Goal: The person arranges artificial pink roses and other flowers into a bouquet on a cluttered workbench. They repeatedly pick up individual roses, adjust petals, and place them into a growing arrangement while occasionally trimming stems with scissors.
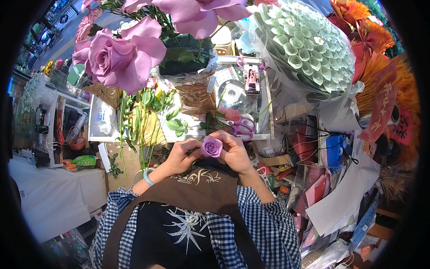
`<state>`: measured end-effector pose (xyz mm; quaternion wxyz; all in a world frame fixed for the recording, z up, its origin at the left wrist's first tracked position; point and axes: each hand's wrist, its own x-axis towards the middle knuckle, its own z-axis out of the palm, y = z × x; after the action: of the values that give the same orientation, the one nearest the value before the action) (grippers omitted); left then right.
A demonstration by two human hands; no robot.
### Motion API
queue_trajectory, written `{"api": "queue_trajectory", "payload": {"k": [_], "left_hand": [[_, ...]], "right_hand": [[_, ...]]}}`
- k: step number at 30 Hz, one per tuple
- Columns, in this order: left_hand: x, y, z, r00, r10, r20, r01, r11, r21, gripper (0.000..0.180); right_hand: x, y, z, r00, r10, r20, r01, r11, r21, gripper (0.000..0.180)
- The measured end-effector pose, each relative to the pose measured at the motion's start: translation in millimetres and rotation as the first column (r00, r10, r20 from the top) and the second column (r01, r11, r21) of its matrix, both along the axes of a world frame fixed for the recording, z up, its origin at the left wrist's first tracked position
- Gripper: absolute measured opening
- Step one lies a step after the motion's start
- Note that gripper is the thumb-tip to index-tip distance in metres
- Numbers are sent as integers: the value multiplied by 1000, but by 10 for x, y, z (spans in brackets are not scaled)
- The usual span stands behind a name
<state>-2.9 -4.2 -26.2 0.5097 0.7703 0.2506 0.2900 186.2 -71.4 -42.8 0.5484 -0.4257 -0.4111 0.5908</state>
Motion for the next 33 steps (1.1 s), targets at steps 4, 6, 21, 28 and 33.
{"api": "queue_trajectory", "payload": {"k": [4, 6, 21, 28, 33], "left_hand": [[13, -15, 32, 998, 50, 27, -46, 988, -145, 16], [6, -20, 54, 994, 110, 24, -101, 966, -237, 18], [27, 94, -19, 974, 209, -84, -225, 925, -308, 26], [31, 94, 11, 968, 202, -149, -237, 932, -274, 25], [31, 74, -8, 968, 192, -159, -230, 934, -274, 27]], "right_hand": [[-23, 25, 28, 989, -89, 119, 89, 996, 3, 19], [-26, 27, 35, 984, -119, 130, 121, 993, -8, 17], [-148, 22, 195, 644, -489, 588, 337, 872, 356, 30], [-163, 33, 304, 605, -461, 649, 257, 885, 388, 36], [-150, 24, 283, 646, -442, 622, 275, 895, 351, 36]]}}
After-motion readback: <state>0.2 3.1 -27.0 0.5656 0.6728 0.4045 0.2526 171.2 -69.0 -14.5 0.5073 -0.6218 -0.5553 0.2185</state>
